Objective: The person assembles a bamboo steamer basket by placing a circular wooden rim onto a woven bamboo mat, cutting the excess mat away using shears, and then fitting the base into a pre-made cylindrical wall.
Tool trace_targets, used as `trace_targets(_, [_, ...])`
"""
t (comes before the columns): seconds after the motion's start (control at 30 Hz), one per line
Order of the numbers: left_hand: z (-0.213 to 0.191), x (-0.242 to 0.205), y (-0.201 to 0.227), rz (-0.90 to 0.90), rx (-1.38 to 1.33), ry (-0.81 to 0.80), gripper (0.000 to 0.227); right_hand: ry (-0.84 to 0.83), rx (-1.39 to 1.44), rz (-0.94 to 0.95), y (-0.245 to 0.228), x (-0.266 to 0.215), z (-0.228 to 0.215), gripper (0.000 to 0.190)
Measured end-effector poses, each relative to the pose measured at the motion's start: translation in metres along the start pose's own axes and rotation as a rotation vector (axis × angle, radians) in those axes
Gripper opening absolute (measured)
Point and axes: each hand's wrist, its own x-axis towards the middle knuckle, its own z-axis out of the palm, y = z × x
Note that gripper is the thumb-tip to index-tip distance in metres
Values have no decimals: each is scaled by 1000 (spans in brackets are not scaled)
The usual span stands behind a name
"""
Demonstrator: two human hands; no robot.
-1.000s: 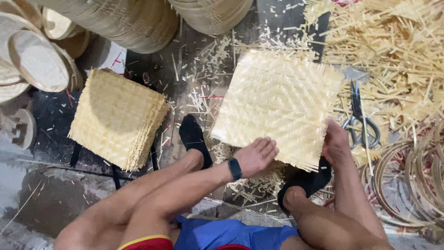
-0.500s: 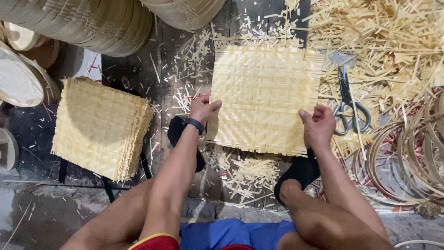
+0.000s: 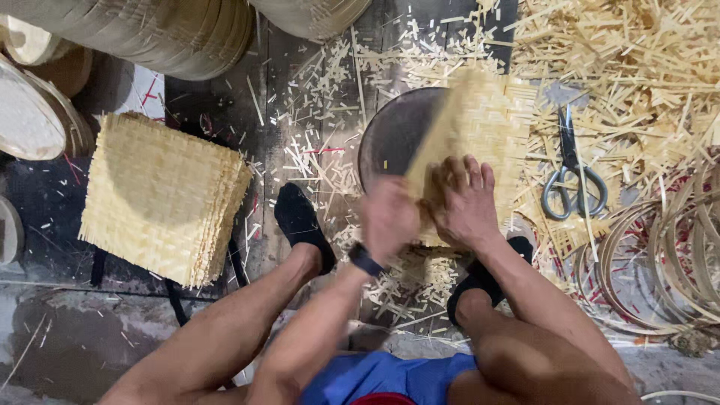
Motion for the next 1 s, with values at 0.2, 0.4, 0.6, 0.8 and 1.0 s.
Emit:
trace_targets(0.2, [29,-30,60,202,332,-335,1,-133,-81,60,13,-6,29,65])
trace_targets(0.4, [-22,29,-52,-690,224,-31,20,113,77,-23,1,-7,11,66])
trace_targets(0.6, [-32,39,-180,-738,194,-110,41,67,108,9,2,0,6,67])
trace_targets(0.8, [-49,32,-205,-714,221,-161,47,411,604,210,74,-32,21,57])
trace_targets(1.0, [-47,22,-236,-676,-48,-40,59,624,-205,820,243,-160,-58,55])
